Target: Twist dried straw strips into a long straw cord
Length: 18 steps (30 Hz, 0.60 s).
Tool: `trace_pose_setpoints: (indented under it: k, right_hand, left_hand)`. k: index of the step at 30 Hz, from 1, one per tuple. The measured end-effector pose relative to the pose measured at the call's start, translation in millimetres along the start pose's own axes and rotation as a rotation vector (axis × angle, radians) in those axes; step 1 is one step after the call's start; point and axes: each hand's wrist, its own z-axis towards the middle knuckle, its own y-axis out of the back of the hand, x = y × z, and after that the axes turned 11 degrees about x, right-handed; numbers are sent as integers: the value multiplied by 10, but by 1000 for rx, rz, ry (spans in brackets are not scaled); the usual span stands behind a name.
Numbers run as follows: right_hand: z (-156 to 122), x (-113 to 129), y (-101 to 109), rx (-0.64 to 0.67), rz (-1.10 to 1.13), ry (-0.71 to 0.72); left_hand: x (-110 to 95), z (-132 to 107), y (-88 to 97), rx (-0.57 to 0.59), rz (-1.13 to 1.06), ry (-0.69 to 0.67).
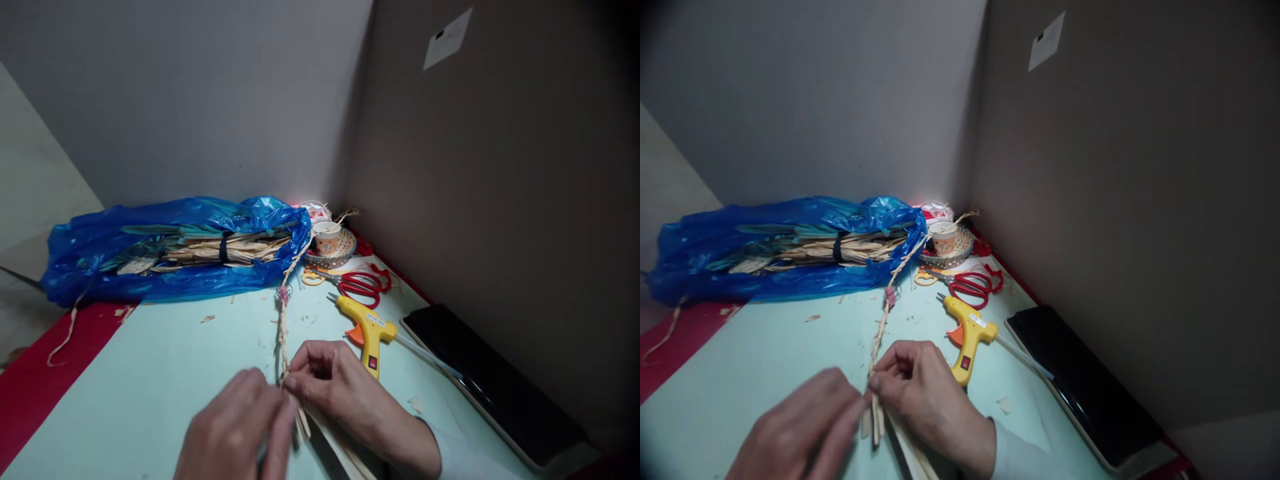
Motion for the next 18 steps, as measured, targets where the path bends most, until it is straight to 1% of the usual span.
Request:
trace_pose_setpoints:
  k: [1, 3, 5, 6, 7, 10, 12, 13, 15, 17, 18]
  right_hand:
    - [-4, 0, 2, 16, 18, 6]
    - [-14, 2, 9, 34, 40, 20]
    - [-23, 5, 19, 31, 24, 19]
    - [-28, 6, 24, 26, 3, 17]
    - [-31, 5, 28, 23, -24, 16]
    - [-37, 6, 38, 26, -118, 10]
    - [-35, 14, 40, 29, -175, -1]
    - [-34, 22, 40, 28, -198, -9]
    - [-34, 38, 40, 23, -239, -24]
    - [-37, 49, 39, 18, -264, -36]
    - [-41, 51, 37, 17, -274, -42]
  left_hand:
    - [30, 39, 55, 7, -159, 128]
    - [79, 122, 133, 91, -489, 329]
    - [109, 193, 152, 280, -843, 406]
    - [118, 216, 145, 347, -969, 431]
    - [126, 231, 131, 387, -1053, 452]
    - [141, 238, 101, 386, -1127, 493]
    - [146, 233, 119, 421, -1141, 487]
    - [146, 231, 140, 444, -1119, 483]
    - [140, 229, 191, 461, -1000, 480]
    - [132, 221, 228, 418, -849, 472]
    - [129, 214, 231, 393, -813, 466]
